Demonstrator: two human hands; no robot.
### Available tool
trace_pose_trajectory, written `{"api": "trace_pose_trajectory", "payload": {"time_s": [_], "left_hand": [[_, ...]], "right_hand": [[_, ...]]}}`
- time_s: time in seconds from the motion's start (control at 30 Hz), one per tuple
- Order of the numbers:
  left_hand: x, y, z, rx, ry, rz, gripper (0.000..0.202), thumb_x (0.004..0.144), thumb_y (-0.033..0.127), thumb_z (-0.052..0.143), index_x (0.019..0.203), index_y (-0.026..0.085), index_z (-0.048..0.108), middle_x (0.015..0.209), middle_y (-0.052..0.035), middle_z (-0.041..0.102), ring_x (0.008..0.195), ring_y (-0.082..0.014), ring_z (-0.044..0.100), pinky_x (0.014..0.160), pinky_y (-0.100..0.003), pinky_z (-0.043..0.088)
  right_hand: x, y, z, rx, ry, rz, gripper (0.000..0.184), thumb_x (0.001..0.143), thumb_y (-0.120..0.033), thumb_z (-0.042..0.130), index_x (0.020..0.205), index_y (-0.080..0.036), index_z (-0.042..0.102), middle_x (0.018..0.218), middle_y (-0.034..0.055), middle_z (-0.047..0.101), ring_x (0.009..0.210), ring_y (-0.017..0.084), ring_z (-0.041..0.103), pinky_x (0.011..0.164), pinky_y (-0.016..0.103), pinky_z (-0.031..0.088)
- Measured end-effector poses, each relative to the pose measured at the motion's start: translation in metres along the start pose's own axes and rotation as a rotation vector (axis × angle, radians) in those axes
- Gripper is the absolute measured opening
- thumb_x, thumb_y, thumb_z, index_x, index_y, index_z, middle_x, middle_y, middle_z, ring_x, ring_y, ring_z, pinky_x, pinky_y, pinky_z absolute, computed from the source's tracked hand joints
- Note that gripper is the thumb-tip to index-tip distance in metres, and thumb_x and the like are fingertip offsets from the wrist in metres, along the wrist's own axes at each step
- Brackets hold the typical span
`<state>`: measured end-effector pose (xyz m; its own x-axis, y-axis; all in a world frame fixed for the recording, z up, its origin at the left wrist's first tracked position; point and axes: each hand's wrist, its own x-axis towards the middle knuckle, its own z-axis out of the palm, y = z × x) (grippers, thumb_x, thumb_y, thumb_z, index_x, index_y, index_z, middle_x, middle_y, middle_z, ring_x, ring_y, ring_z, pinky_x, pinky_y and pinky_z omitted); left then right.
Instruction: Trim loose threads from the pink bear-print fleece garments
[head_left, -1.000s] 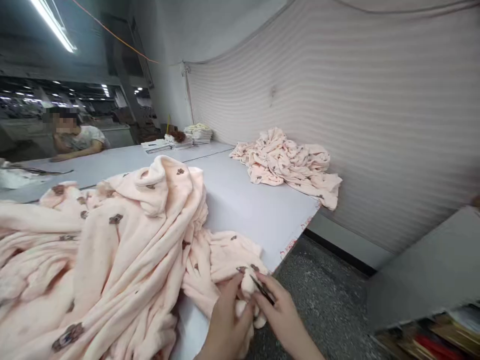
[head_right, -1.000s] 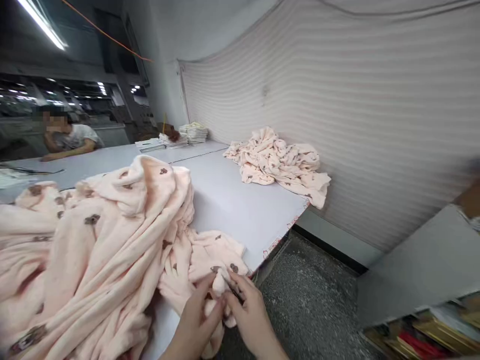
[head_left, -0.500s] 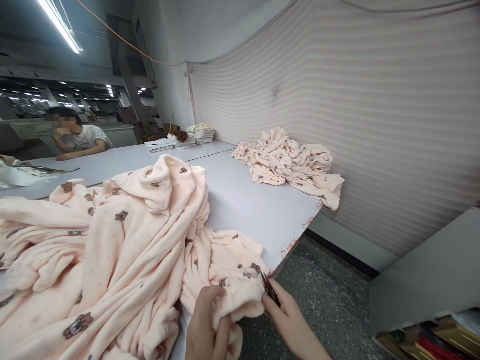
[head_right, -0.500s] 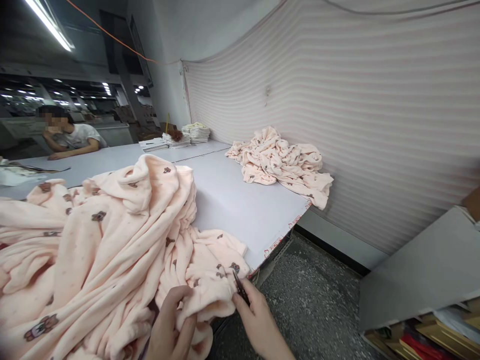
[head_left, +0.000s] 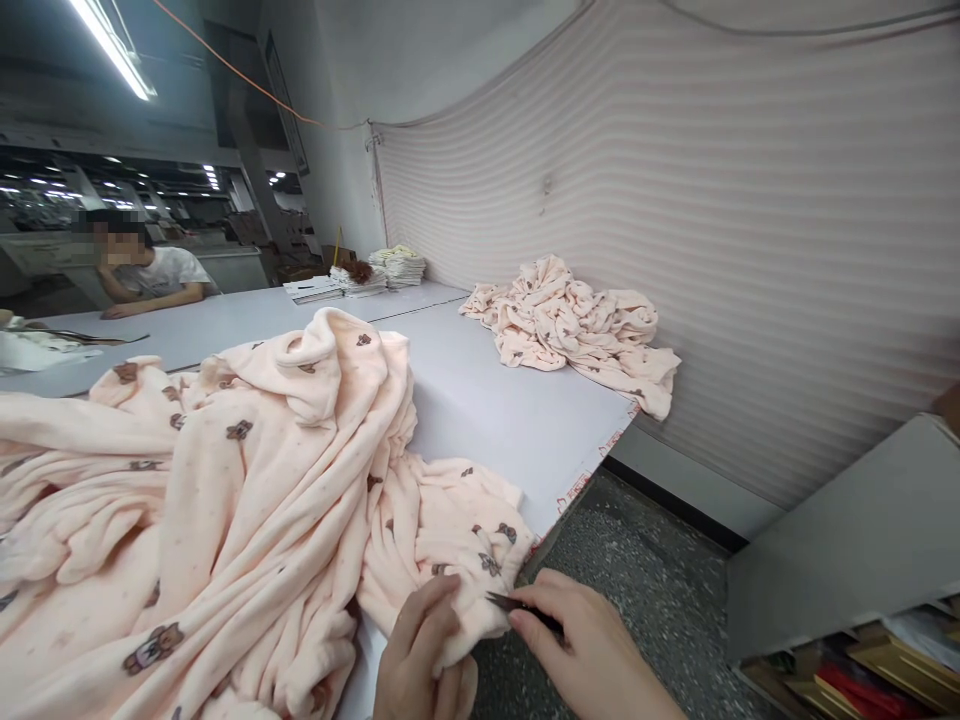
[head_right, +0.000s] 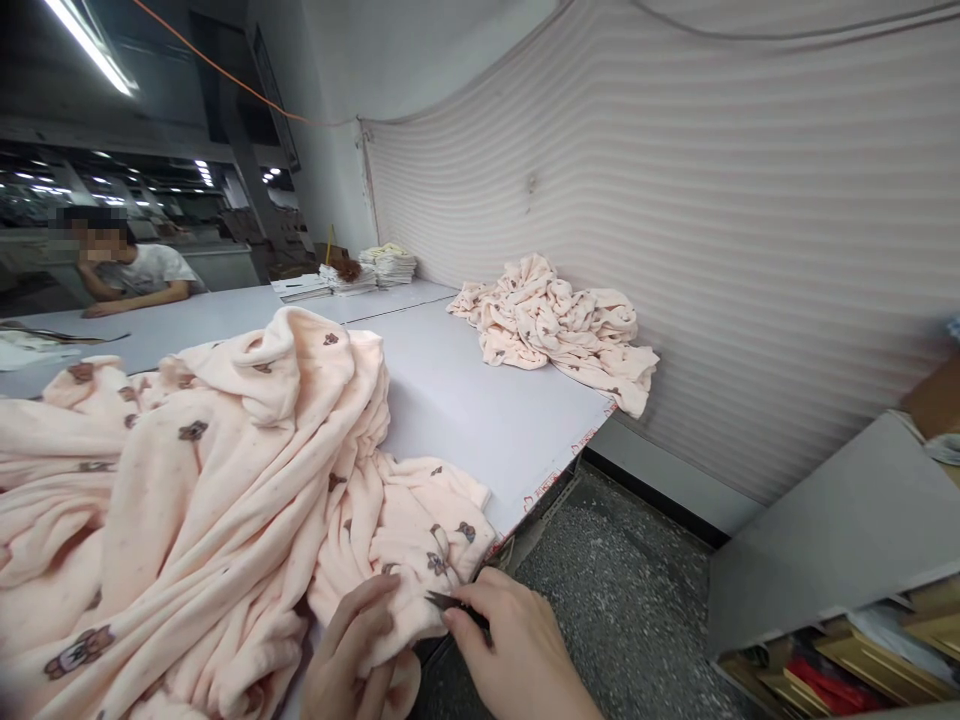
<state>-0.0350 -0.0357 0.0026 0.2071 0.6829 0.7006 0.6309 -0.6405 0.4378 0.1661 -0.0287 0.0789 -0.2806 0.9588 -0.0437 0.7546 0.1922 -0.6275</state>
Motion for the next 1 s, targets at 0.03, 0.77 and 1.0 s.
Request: {"api": "trace_pose_trajectory", "payload": {"time_s": [0.03, 0.77, 1.0], "left_hand": [[0.0, 0.0, -0.001, -0.009, -0.015, -0.004, 0.03, 0.075, 0.004, 0.044, 0.099, 0.02, 0.052, 0.105, -0.0109, 0.062, 0.091, -0.0191, 0.067, 0.07, -0.026, 0.06], [-0.007, -0.005, 0.003, -0.005, 0.118, 0.071, 0.021, 0.075, 0.002, 0.053, 0.073, 0.02, 0.044, 0.085, -0.0045, 0.056, 0.074, -0.0145, 0.058, 0.061, -0.024, 0.051], [-0.007, -0.003, 0.003, -0.017, 0.122, 0.081, 0.024, 0.073, 0.0, 0.055, 0.07, 0.02, 0.043, 0.086, -0.0046, 0.057, 0.071, -0.0138, 0.056, 0.061, -0.025, 0.049]], "right_hand": [[0.002, -0.002, 0.001, 0.009, -0.002, 0.006, 0.023, 0.091, -0.03, 0.049, 0.093, -0.028, 0.072, 0.085, 0.0012, 0.065, 0.081, 0.019, 0.063, 0.067, 0.025, 0.042], [-0.004, 0.001, 0.012, 0.094, -0.015, -0.063, 0.022, 0.087, -0.029, 0.055, 0.102, -0.028, 0.072, 0.086, 0.0007, 0.067, 0.077, 0.017, 0.063, 0.058, 0.021, 0.042], [0.002, -0.007, 0.013, 0.078, -0.012, -0.084, 0.022, 0.087, -0.027, 0.057, 0.102, -0.03, 0.072, 0.089, -0.0003, 0.068, 0.081, 0.017, 0.064, 0.066, 0.022, 0.043]]}}
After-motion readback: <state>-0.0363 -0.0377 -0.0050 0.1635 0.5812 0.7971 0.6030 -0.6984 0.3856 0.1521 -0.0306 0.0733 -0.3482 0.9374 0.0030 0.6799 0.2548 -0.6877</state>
